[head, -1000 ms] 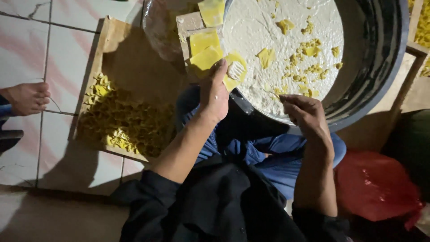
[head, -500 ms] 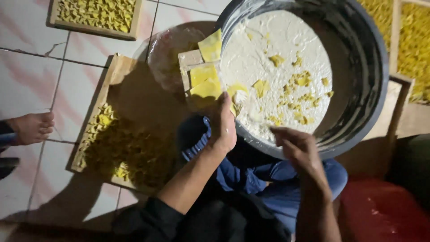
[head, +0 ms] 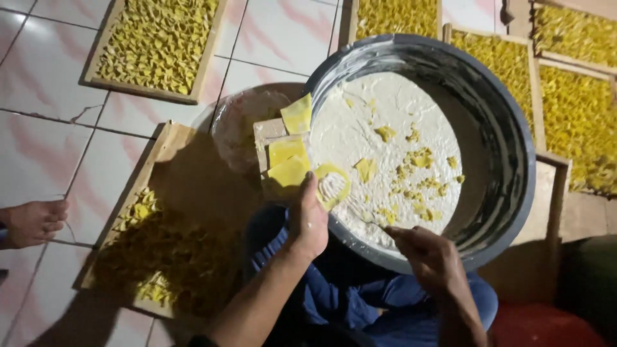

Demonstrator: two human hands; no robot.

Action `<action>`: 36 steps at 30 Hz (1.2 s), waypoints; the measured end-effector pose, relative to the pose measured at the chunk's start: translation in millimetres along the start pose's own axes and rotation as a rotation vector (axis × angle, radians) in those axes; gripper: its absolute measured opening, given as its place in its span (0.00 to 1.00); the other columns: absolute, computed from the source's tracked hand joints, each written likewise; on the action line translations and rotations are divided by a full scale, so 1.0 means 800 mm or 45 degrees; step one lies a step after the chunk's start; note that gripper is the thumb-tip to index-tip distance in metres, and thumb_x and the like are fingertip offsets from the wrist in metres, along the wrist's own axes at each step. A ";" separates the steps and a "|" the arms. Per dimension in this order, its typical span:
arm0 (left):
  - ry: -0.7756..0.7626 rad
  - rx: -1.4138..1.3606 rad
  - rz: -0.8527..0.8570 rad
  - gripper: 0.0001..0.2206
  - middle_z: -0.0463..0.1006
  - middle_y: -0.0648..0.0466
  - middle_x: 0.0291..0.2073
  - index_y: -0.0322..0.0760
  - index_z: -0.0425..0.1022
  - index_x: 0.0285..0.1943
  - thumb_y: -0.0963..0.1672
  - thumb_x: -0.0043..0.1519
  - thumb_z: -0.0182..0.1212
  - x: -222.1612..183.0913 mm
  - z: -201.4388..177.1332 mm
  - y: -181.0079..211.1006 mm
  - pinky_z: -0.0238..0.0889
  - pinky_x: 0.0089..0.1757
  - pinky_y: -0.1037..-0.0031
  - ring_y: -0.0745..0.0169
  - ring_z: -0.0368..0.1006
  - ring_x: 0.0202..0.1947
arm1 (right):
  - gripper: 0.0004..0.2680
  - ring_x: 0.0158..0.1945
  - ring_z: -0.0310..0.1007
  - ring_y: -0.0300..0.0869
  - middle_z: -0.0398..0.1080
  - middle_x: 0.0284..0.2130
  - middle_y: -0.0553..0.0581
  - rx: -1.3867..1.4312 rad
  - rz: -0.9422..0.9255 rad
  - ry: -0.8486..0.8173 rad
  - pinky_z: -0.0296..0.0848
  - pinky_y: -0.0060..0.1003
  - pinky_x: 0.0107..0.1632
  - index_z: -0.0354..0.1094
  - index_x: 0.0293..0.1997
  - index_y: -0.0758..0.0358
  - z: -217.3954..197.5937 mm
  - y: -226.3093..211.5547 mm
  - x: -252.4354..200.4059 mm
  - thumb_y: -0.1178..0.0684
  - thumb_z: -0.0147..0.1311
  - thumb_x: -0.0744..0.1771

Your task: Hand-folding dumplings using yellow wrappers and a white filling, using a fork for assistance.

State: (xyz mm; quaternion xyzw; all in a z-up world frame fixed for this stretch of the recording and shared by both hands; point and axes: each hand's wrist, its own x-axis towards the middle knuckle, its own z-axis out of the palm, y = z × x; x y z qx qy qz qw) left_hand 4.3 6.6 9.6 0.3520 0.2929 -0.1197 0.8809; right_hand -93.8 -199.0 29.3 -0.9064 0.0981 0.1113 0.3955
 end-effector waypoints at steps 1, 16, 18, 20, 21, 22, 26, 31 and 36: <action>0.055 -0.062 -0.025 0.23 0.78 0.41 0.58 0.26 0.73 0.61 0.48 0.62 0.51 0.006 0.003 -0.002 0.64 0.58 0.66 0.51 0.73 0.60 | 0.11 0.35 0.76 0.31 0.79 0.31 0.46 0.068 -0.113 0.077 0.70 0.28 0.35 0.83 0.52 0.53 0.003 0.011 0.004 0.54 0.57 0.66; 0.031 0.478 0.301 0.24 0.63 0.17 0.60 0.28 0.75 0.60 0.52 0.65 0.58 0.014 -0.002 -0.033 0.53 0.64 0.49 0.30 0.64 0.64 | 0.07 0.32 0.75 0.55 0.76 0.25 0.61 0.078 -0.147 0.082 0.72 0.52 0.39 0.81 0.48 0.52 0.003 -0.035 0.000 0.52 0.58 0.67; 0.094 0.308 0.292 0.22 0.61 0.15 0.58 0.26 0.75 0.59 0.49 0.66 0.59 0.027 -0.018 -0.031 0.53 0.64 0.50 0.32 0.63 0.65 | 0.08 0.33 0.75 0.66 0.75 0.26 0.69 0.045 -0.228 0.050 0.70 0.59 0.38 0.80 0.48 0.57 -0.001 -0.032 0.001 0.56 0.56 0.67; -0.069 0.112 0.202 0.20 0.72 0.34 0.52 0.23 0.73 0.55 0.49 0.67 0.60 0.057 -0.044 -0.041 0.63 0.56 0.52 0.48 0.70 0.52 | 0.06 0.32 0.74 0.47 0.75 0.27 0.58 -0.001 -0.152 0.190 0.72 0.45 0.40 0.81 0.46 0.49 -0.006 -0.008 -0.003 0.53 0.59 0.68; -0.069 0.112 0.195 0.20 0.72 0.34 0.52 0.23 0.73 0.55 0.49 0.67 0.60 0.047 -0.038 -0.030 0.63 0.56 0.52 0.48 0.70 0.52 | 0.06 0.32 0.74 0.47 0.75 0.27 0.58 -0.003 -0.145 0.190 0.72 0.45 0.40 0.81 0.46 0.49 -0.014 -0.010 -0.003 0.53 0.59 0.68; -0.134 0.089 0.115 0.19 0.77 0.39 0.45 0.25 0.76 0.51 0.49 0.66 0.62 0.037 -0.031 -0.019 0.69 0.48 0.58 0.52 0.74 0.44 | 0.06 0.32 0.74 0.50 0.75 0.28 0.57 -0.099 -0.260 0.231 0.72 0.45 0.38 0.82 0.46 0.49 -0.024 -0.012 -0.002 0.54 0.60 0.69; -0.334 0.431 -0.049 0.19 0.77 0.47 0.34 0.28 0.78 0.42 0.51 0.63 0.65 0.061 -0.055 -0.012 0.74 0.42 0.64 0.59 0.76 0.36 | 0.05 0.30 0.74 0.55 0.75 0.30 0.56 -0.344 -0.625 0.305 0.72 0.46 0.33 0.82 0.46 0.51 -0.045 -0.022 0.014 0.57 0.61 0.69; -0.742 0.975 0.074 0.20 0.61 0.58 0.25 0.42 0.65 0.31 0.56 0.67 0.50 0.044 -0.046 0.000 0.63 0.55 0.61 0.63 0.73 0.35 | 0.05 0.26 0.70 0.52 0.73 0.28 0.54 -0.506 -0.715 0.249 0.65 0.48 0.29 0.82 0.46 0.49 -0.060 -0.053 0.031 0.56 0.63 0.70; -0.917 1.212 -0.037 0.38 0.60 0.29 0.69 0.19 0.59 0.70 0.58 0.64 0.41 0.015 -0.029 0.043 0.53 0.66 0.61 0.38 0.58 0.72 | 0.05 0.23 0.67 0.41 0.74 0.29 0.51 -0.475 -0.636 0.137 0.60 0.41 0.27 0.82 0.49 0.53 -0.061 -0.049 0.040 0.56 0.65 0.69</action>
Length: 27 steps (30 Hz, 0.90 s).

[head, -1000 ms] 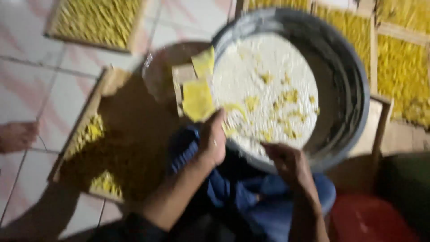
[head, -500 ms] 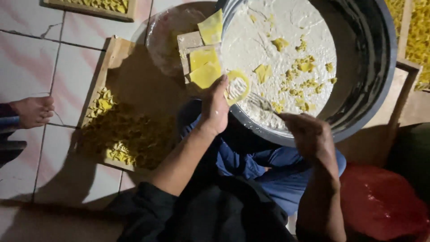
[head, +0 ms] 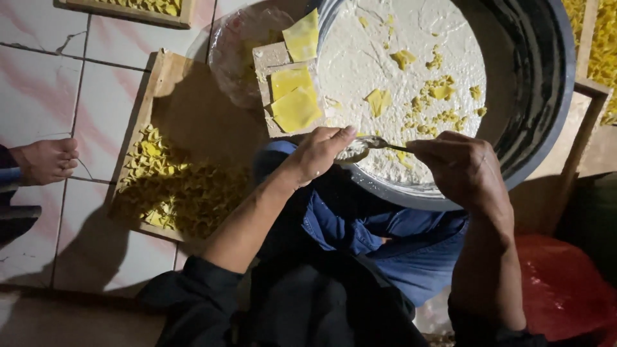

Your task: Hand-folding dumplings using yellow wrappers and a white filling, using a fork for assistance.

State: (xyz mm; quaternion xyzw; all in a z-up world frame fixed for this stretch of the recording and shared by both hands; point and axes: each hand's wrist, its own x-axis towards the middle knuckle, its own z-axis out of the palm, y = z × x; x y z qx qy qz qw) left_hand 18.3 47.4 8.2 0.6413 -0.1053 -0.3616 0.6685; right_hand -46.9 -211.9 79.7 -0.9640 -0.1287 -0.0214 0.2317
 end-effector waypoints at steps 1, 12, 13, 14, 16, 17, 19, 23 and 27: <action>0.001 -0.021 0.014 0.38 0.60 0.28 0.69 0.19 0.62 0.68 0.59 0.63 0.42 0.000 -0.001 0.000 0.53 0.66 0.60 0.37 0.59 0.71 | 0.06 0.26 0.71 0.42 0.75 0.30 0.53 0.061 0.000 -0.017 0.63 0.40 0.29 0.82 0.49 0.56 0.000 0.002 -0.001 0.58 0.64 0.68; 0.287 -0.715 0.073 0.16 0.83 0.50 0.39 0.32 0.81 0.39 0.49 0.66 0.55 0.032 -0.007 -0.049 0.64 0.56 0.70 0.63 0.75 0.45 | 0.07 0.33 0.76 0.41 0.79 0.36 0.59 0.075 0.135 0.004 0.68 0.38 0.34 0.80 0.48 0.64 -0.013 0.006 -0.021 0.64 0.56 0.69; 0.312 -0.674 -0.013 0.23 0.70 0.45 0.57 0.30 0.72 0.55 0.52 0.61 0.56 0.030 -0.005 -0.040 0.51 0.63 0.63 0.55 0.63 0.60 | 0.07 0.30 0.72 0.37 0.78 0.34 0.56 0.166 0.179 0.031 0.66 0.34 0.31 0.80 0.50 0.63 -0.007 0.002 -0.024 0.64 0.59 0.69; 0.336 -0.632 -0.099 0.37 0.58 0.39 0.74 0.27 0.62 0.71 0.55 0.57 0.56 0.028 -0.002 -0.032 0.38 0.70 0.56 0.47 0.51 0.76 | 0.07 0.28 0.69 0.34 0.77 0.32 0.52 0.257 0.223 0.057 0.64 0.30 0.28 0.80 0.51 0.62 -0.001 -0.003 -0.028 0.64 0.61 0.69; 0.395 -0.745 -0.032 0.24 0.68 0.42 0.53 0.29 0.70 0.55 0.52 0.60 0.60 0.041 0.003 -0.054 0.56 0.53 0.62 0.52 0.65 0.54 | 0.06 0.32 0.74 0.43 0.77 0.31 0.55 0.284 0.383 0.040 0.69 0.38 0.34 0.80 0.48 0.55 0.017 -0.011 -0.021 0.59 0.61 0.68; 0.454 -0.858 0.039 0.14 0.78 0.45 0.31 0.31 0.77 0.39 0.49 0.64 0.63 0.049 0.005 -0.064 0.74 0.36 0.69 0.56 0.79 0.32 | 0.05 0.37 0.79 0.52 0.78 0.30 0.57 0.309 0.540 0.025 0.73 0.47 0.39 0.81 0.46 0.48 0.026 -0.016 -0.018 0.54 0.62 0.67; 0.473 -0.901 0.027 0.15 0.79 0.45 0.31 0.30 0.76 0.40 0.49 0.64 0.63 0.058 -0.003 -0.089 0.74 0.35 0.69 0.56 0.80 0.31 | 0.06 0.36 0.78 0.49 0.77 0.29 0.55 0.286 0.635 0.021 0.73 0.47 0.39 0.80 0.47 0.46 0.031 0.008 -0.036 0.52 0.63 0.67; 0.457 -0.938 -0.032 0.19 0.81 0.45 0.31 0.32 0.75 0.43 0.53 0.64 0.60 0.013 0.006 -0.006 0.69 0.27 0.74 0.56 0.79 0.29 | 0.06 0.34 0.77 0.43 0.77 0.29 0.50 0.237 0.840 0.029 0.74 0.44 0.40 0.80 0.50 0.42 0.040 0.037 -0.054 0.51 0.61 0.70; 0.556 -1.093 -0.065 0.17 0.82 0.41 0.38 0.32 0.75 0.48 0.50 0.63 0.62 0.027 0.006 -0.044 0.79 0.34 0.62 0.48 0.82 0.34 | 0.07 0.31 0.74 0.47 0.75 0.29 0.61 0.541 0.817 0.148 0.71 0.45 0.40 0.76 0.53 0.57 0.063 0.025 -0.061 0.58 0.54 0.70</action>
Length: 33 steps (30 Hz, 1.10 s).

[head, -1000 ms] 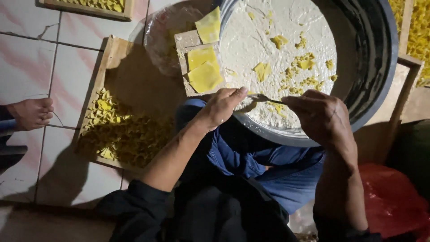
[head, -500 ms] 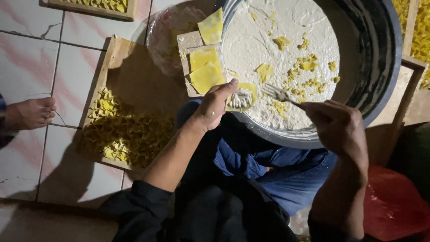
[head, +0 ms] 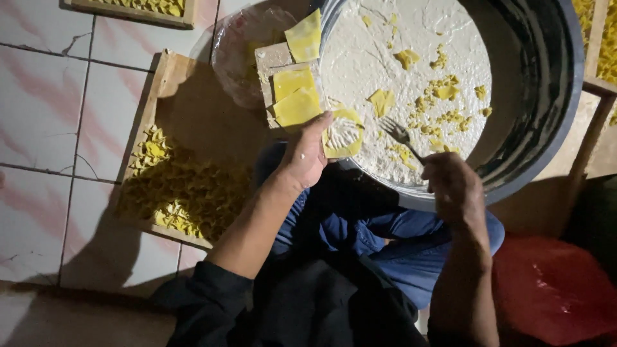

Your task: Hand-folding dumplings using yellow wrappers and a white filling, using a fork for assistance.

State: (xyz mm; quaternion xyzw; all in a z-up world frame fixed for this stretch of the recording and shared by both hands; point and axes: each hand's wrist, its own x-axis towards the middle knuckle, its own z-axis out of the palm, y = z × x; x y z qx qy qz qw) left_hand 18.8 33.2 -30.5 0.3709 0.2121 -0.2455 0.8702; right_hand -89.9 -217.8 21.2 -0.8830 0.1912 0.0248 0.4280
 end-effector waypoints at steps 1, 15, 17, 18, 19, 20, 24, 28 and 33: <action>0.031 0.001 -0.009 0.17 0.82 0.42 0.37 0.32 0.74 0.47 0.51 0.63 0.62 0.001 -0.001 -0.002 0.79 0.33 0.62 0.49 0.82 0.33 | 0.07 0.30 0.73 0.46 0.75 0.30 0.60 0.043 -0.045 -0.018 0.72 0.43 0.39 0.75 0.53 0.57 0.003 -0.001 -0.003 0.57 0.54 0.71; 0.092 0.118 0.111 0.16 0.82 0.43 0.38 0.38 0.75 0.49 0.52 0.63 0.59 -0.027 0.024 0.039 0.78 0.35 0.67 0.49 0.81 0.37 | 0.11 0.34 0.79 0.58 0.77 0.32 0.55 -0.932 -0.417 -0.217 0.78 0.51 0.37 0.80 0.48 0.42 0.086 0.074 0.066 0.49 0.48 0.68; 0.130 0.073 0.142 0.14 0.81 0.48 0.36 0.40 0.74 0.46 0.51 0.62 0.61 -0.032 0.025 0.038 0.76 0.32 0.71 0.55 0.81 0.35 | 0.11 0.34 0.80 0.56 0.76 0.31 0.54 -0.930 -0.351 -0.240 0.78 0.50 0.38 0.80 0.47 0.39 0.097 0.079 0.067 0.48 0.47 0.69; 0.135 0.075 0.138 0.14 0.81 0.48 0.36 0.40 0.74 0.46 0.51 0.62 0.61 -0.028 0.014 0.033 0.76 0.32 0.71 0.55 0.81 0.35 | 0.11 0.34 0.80 0.56 0.76 0.31 0.54 -0.928 -0.347 -0.245 0.78 0.50 0.38 0.80 0.47 0.39 0.103 0.088 0.071 0.48 0.47 0.69; 0.155 0.077 0.123 0.14 0.81 0.47 0.37 0.39 0.73 0.47 0.51 0.62 0.62 -0.025 0.003 0.027 0.77 0.34 0.68 0.53 0.80 0.36 | 0.10 0.37 0.79 0.59 0.77 0.32 0.57 -0.834 -0.279 -0.304 0.77 0.54 0.40 0.80 0.45 0.41 0.109 0.098 0.076 0.48 0.49 0.67; 0.168 0.079 0.109 0.15 0.81 0.45 0.38 0.39 0.73 0.47 0.51 0.62 0.63 -0.020 -0.006 0.022 0.77 0.36 0.66 0.51 0.80 0.38 | 0.09 0.39 0.79 0.63 0.79 0.32 0.59 -0.740 -0.212 -0.356 0.77 0.58 0.42 0.80 0.44 0.43 0.113 0.107 0.082 0.47 0.51 0.66; 0.168 0.114 0.117 0.17 0.82 0.43 0.40 0.38 0.75 0.51 0.52 0.62 0.63 -0.018 -0.014 0.026 0.76 0.41 0.62 0.48 0.80 0.40 | 0.10 0.43 0.77 0.69 0.78 0.35 0.72 -0.235 -0.008 -0.520 0.73 0.59 0.46 0.80 0.48 0.55 0.055 0.020 0.060 0.54 0.54 0.65; 0.255 -0.086 0.146 0.20 0.78 0.45 0.47 0.36 0.72 0.55 0.52 0.62 0.63 -0.010 -0.007 0.006 0.74 0.50 0.58 0.50 0.78 0.48 | 0.09 0.29 0.72 0.44 0.74 0.23 0.63 0.272 0.026 -0.353 0.71 0.39 0.36 0.80 0.47 0.60 0.030 0.014 0.031 0.57 0.56 0.65; 0.275 -0.240 0.121 0.22 0.78 0.44 0.54 0.35 0.73 0.61 0.51 0.64 0.62 0.003 0.004 -0.029 0.70 0.56 0.56 0.47 0.76 0.54 | 0.11 0.34 0.70 0.41 0.74 0.33 0.66 0.615 -0.335 -0.154 0.72 0.36 0.41 0.78 0.50 0.71 0.058 0.048 0.007 0.68 0.61 0.64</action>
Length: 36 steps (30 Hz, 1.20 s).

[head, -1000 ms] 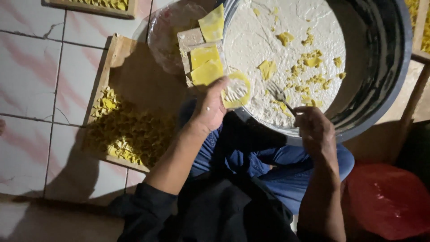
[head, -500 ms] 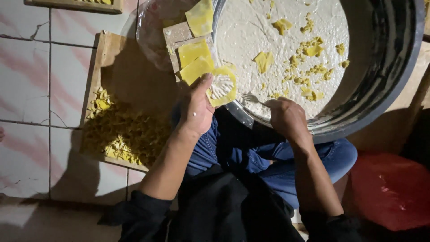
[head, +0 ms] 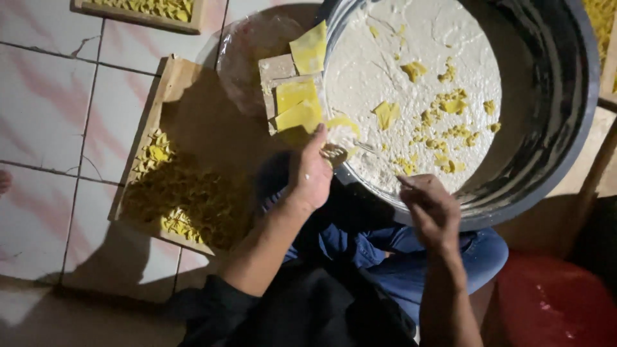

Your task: Hand-folding dumplings using yellow wrappers and a white filling, using a fork for assistance.

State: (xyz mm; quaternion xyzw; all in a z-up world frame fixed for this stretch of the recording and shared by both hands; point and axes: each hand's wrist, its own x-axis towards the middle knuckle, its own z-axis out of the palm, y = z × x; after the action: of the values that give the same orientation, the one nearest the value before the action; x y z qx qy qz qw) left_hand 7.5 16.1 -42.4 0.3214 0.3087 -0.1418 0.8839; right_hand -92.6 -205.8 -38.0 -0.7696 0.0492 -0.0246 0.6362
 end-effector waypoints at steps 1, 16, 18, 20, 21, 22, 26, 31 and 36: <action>0.005 -0.057 -0.009 0.21 0.78 0.43 0.53 0.35 0.72 0.62 0.50 0.65 0.62 0.000 0.003 -0.008 0.72 0.54 0.57 0.48 0.76 0.52 | 0.10 0.37 0.73 0.47 0.74 0.34 0.68 -0.062 -0.197 0.011 0.74 0.42 0.43 0.78 0.48 0.69 0.007 0.016 -0.001 0.66 0.62 0.64; -0.056 0.694 0.308 0.28 0.78 0.39 0.52 0.33 0.68 0.63 0.46 0.55 0.71 -0.055 0.007 0.008 0.69 0.52 0.55 0.41 0.74 0.53 | 0.15 0.34 0.63 0.35 0.66 0.34 0.58 0.004 -0.244 0.153 0.68 0.34 0.38 0.72 0.57 0.72 0.025 0.014 0.006 0.67 0.65 0.65; -0.112 1.696 0.690 0.37 0.75 0.43 0.60 0.39 0.66 0.70 0.46 0.49 0.76 -0.054 -0.010 -0.004 0.62 0.65 0.67 0.47 0.69 0.65 | 0.15 0.40 0.66 0.37 0.68 0.40 0.60 -0.019 -0.292 0.057 0.70 0.35 0.44 0.75 0.56 0.69 0.039 0.007 0.021 0.66 0.68 0.64; 0.032 -0.251 -0.147 0.23 0.80 0.41 0.41 0.33 0.71 0.57 0.51 0.59 0.69 -0.036 -0.017 -0.024 0.79 0.38 0.57 0.47 0.81 0.36 | 0.14 0.35 0.61 0.34 0.64 0.36 0.58 0.187 -0.176 0.061 0.65 0.32 0.40 0.71 0.59 0.73 0.048 0.001 0.022 0.66 0.62 0.66; 0.043 -0.265 -0.129 0.23 0.80 0.41 0.41 0.33 0.71 0.57 0.51 0.59 0.69 -0.040 -0.018 -0.004 0.79 0.38 0.57 0.47 0.81 0.36 | 0.14 0.35 0.61 0.34 0.64 0.36 0.58 0.192 -0.179 0.037 0.65 0.32 0.40 0.71 0.59 0.73 0.063 -0.021 0.015 0.66 0.62 0.66; 0.124 -0.314 -0.095 0.20 0.80 0.39 0.38 0.31 0.72 0.53 0.48 0.58 0.68 -0.044 -0.018 0.015 0.78 0.35 0.54 0.44 0.81 0.35 | 0.13 0.31 0.60 0.33 0.63 0.32 0.55 0.082 -0.077 -0.012 0.62 0.30 0.36 0.70 0.60 0.72 0.074 -0.042 0.009 0.66 0.58 0.68; 0.214 -0.378 0.146 0.20 0.80 0.47 0.43 0.36 0.75 0.55 0.51 0.60 0.63 -0.007 -0.074 0.031 0.78 0.40 0.64 0.54 0.81 0.42 | 0.11 0.32 0.63 0.36 0.70 0.26 0.54 -0.116 0.201 -0.285 0.66 0.35 0.39 0.75 0.54 0.64 0.110 -0.086 0.007 0.62 0.58 0.66; 0.193 -0.238 0.120 0.15 0.82 0.51 0.43 0.48 0.75 0.51 0.54 0.62 0.59 -0.019 -0.108 0.052 0.74 0.35 0.73 0.58 0.81 0.40 | 0.09 0.36 0.67 0.38 0.72 0.30 0.55 -0.075 -0.113 -0.116 0.67 0.33 0.43 0.77 0.46 0.63 0.121 -0.044 0.015 0.64 0.65 0.63; 0.025 -0.252 0.026 0.18 0.83 0.45 0.45 0.41 0.78 0.55 0.51 0.59 0.65 -0.063 -0.060 0.049 0.78 0.37 0.64 0.49 0.82 0.42 | 0.13 0.41 0.69 0.49 0.71 0.34 0.61 -0.109 -0.575 -0.016 0.69 0.40 0.48 0.81 0.42 0.66 0.127 -0.043 0.027 0.66 0.74 0.57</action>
State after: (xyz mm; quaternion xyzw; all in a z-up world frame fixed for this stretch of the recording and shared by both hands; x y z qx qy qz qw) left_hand -35.3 79.5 -20.4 0.2368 0.3265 -0.0986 0.9097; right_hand -59.5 -102.7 -23.8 -0.7876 -0.1271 -0.1595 0.5815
